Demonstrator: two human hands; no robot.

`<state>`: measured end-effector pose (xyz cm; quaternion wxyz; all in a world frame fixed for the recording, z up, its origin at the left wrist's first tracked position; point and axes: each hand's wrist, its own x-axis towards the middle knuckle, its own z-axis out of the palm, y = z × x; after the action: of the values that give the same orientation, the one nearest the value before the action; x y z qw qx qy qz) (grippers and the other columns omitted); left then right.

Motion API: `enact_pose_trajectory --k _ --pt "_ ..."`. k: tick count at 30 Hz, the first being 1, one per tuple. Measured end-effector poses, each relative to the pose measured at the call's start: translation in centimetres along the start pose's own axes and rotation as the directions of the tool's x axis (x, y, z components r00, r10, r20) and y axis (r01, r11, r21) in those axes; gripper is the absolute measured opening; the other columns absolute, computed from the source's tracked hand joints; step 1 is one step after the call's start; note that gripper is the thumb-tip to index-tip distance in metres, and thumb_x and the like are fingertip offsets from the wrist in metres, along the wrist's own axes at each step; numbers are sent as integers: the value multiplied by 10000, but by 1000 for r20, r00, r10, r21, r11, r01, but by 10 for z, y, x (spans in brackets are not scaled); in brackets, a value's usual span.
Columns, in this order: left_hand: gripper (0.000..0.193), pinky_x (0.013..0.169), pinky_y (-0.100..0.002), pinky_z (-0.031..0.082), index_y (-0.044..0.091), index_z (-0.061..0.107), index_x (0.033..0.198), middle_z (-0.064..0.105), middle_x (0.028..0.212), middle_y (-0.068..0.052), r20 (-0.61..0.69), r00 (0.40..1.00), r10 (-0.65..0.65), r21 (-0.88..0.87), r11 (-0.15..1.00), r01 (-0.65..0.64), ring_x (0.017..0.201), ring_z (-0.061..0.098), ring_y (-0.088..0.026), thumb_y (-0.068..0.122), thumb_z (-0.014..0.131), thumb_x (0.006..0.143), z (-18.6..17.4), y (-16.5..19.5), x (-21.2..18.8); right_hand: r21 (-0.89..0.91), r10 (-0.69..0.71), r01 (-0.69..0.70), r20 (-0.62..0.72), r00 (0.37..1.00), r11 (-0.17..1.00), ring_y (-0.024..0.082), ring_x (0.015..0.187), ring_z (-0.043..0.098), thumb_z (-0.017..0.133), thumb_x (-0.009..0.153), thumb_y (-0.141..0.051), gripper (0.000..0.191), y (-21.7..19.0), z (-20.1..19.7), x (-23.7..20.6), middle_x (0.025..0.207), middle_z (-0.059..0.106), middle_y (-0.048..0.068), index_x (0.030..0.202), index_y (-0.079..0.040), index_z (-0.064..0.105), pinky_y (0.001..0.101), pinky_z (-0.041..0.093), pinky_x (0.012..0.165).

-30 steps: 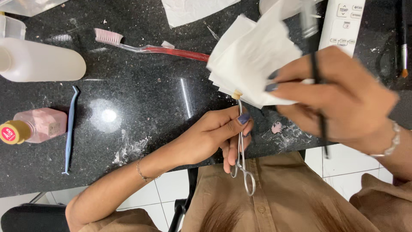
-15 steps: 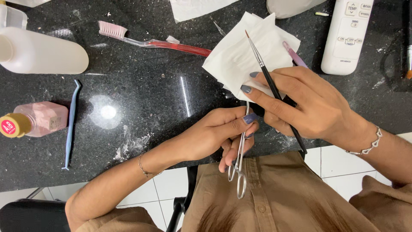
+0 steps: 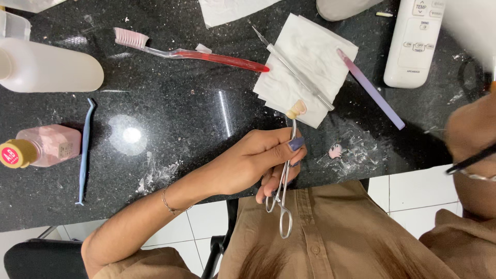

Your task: The person holds a dental prosthesis with hemostat forceps and uses a fine brush to apply pink and white ceramic material onto the denture teeth, dabbing and layering the material. They then use a metal instrument to shape and smooth the applied material on the prosthesis.

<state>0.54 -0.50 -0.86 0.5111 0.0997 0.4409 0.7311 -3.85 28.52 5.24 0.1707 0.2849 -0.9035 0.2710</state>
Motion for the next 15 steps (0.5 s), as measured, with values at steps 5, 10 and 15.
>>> enact_pose_trajectory --k 5,10,15 --pt "278 397 -216 472 35 493 939 569 731 -32 -26 999 -27 4 1000 28 477 545 -45 228 400 1118 1 5 3 -53 81 -84 -46 996 995 259 874 677 659 935 -134 238 53 7 -18 944 702 143 1126 3 696 354 559 721" --pt "333 370 -222 440 39 489 881 531 654 -9 -115 993 -19 125 992 33 442 479 -35 253 404 1121 0 14 5 68 -84 87 -46 995 994 276 898 682 635 981 -167 217 38 6 -23 956 704 160 1099 11 676 361 552 730" --pt "295 323 -240 415 42 521 847 554 612 -14 -208 973 -104 242 958 154 404 458 -41 226 411 1050 -3 26 4 237 -300 281 48 953 930 294 922 686 611 1027 -199 226 6 19 8 967 706 176 1071 18 656 367 545 740"
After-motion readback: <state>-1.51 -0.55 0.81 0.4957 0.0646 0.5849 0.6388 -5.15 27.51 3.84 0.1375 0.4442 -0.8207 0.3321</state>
